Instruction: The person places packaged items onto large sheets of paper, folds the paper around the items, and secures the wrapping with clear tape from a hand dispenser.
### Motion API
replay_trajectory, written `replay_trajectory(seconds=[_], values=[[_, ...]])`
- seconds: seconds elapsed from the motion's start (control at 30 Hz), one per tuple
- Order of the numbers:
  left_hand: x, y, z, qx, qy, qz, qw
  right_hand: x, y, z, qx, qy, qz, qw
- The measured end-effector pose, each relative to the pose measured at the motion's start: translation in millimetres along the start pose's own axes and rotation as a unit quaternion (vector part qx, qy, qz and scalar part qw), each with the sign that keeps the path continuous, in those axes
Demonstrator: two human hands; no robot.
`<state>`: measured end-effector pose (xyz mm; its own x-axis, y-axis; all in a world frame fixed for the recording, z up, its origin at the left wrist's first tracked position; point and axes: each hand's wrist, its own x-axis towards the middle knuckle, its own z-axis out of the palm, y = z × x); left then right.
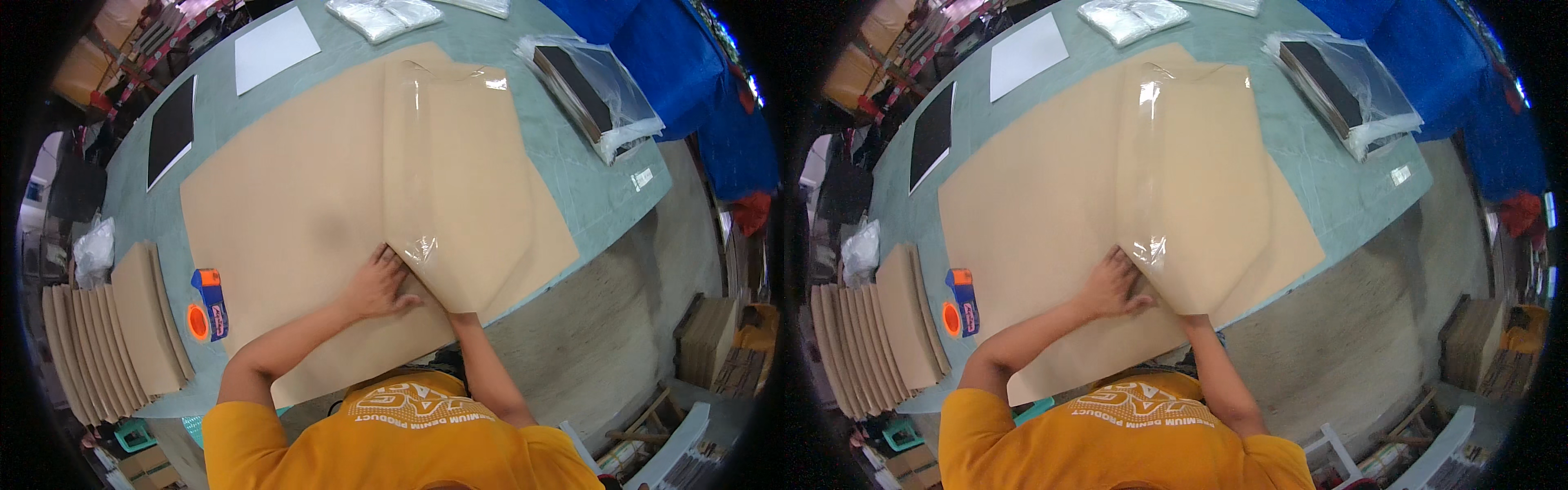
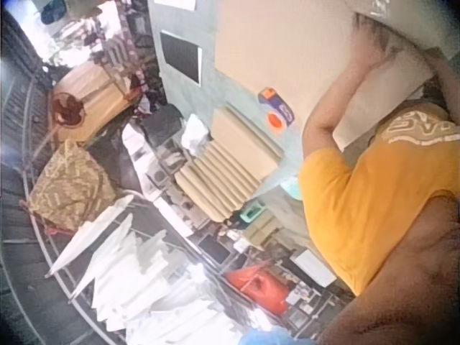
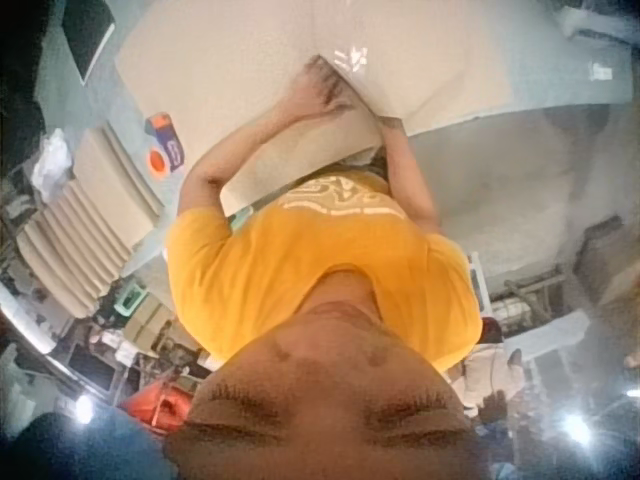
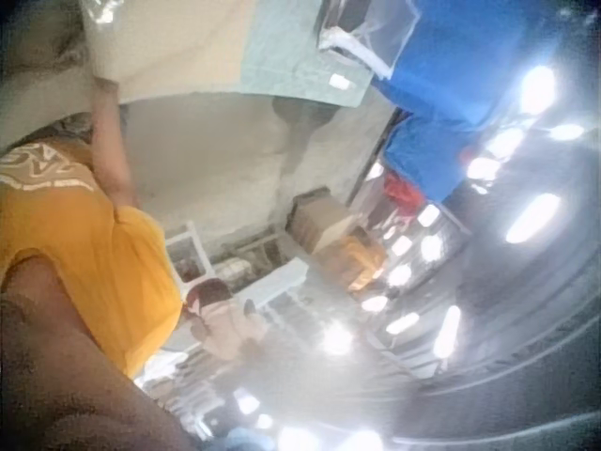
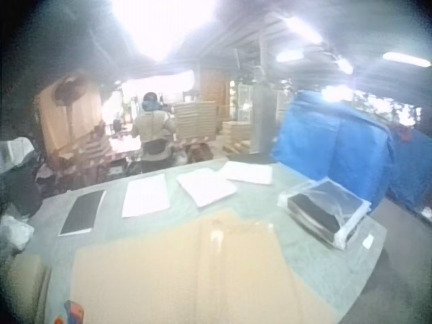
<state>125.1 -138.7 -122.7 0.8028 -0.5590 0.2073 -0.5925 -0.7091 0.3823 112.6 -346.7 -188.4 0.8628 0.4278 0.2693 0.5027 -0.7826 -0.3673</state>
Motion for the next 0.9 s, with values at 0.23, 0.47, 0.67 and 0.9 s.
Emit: replay_trajectory(seconds=[0.23, 0.47, 0.67, 0.9], values=[[-5, 89, 56, -0.105, -0.023, 0.031, 0.994, -54, -45, -94, 0.274, 0.019, 0.079, 0.958], [17, 38, 1, -0.669, 0.128, -0.462, 0.569, 35, 76, -130, 0.575, 0.022, 0.517, 0.634], [55, 71, 37, -0.729, 0.255, -0.431, 0.467, 63, 88, -111, 0.605, 0.044, 0.457, 0.65], [-1, 98, 41, -0.676, -0.083, -0.363, 0.636, -46, 75, -150, 0.568, -0.353, 0.426, 0.61]])
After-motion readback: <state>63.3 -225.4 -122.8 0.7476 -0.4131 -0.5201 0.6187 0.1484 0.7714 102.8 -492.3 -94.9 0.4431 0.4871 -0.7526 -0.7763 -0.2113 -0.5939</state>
